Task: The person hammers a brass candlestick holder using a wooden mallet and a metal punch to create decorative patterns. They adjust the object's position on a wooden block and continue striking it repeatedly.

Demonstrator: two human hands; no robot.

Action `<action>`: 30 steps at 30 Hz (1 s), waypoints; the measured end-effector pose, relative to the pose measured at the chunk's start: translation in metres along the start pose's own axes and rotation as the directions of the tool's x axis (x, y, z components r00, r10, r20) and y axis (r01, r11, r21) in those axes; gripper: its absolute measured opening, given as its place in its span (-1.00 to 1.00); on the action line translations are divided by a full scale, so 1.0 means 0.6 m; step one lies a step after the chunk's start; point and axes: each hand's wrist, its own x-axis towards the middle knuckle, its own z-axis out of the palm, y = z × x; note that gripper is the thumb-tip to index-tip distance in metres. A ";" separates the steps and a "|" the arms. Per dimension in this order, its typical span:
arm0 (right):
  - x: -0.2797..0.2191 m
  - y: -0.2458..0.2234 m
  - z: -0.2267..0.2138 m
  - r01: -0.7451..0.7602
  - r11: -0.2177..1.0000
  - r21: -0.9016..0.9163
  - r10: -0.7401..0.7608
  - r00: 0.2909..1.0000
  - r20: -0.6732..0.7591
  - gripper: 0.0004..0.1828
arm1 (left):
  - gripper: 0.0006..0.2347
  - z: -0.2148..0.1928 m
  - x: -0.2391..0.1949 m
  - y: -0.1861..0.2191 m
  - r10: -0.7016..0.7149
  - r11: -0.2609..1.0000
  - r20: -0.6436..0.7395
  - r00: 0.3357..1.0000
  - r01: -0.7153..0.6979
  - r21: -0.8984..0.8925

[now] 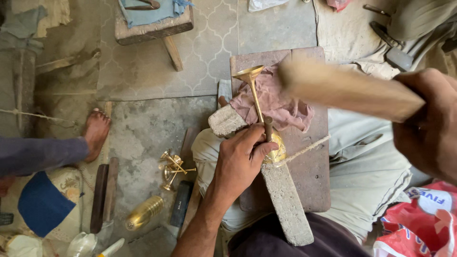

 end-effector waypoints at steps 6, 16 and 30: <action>-0.015 0.007 -0.004 0.038 0.990 -0.139 -0.035 0.999 0.029 -0.48 | -0.75 -0.001 0.002 -0.003 0.046 0.997 0.015 0.999 -0.047 0.058; 0.011 -0.021 -0.030 -0.084 0.996 -0.040 0.086 0.995 0.048 -0.53 | -0.78 -0.001 0.003 -0.003 0.032 0.998 -0.021 0.999 -0.031 0.059; 0.019 -0.029 -0.025 -0.293 0.937 0.190 0.271 0.953 0.133 -0.51 | -0.79 -0.004 0.002 -0.009 0.024 0.998 0.002 1.000 -0.024 0.053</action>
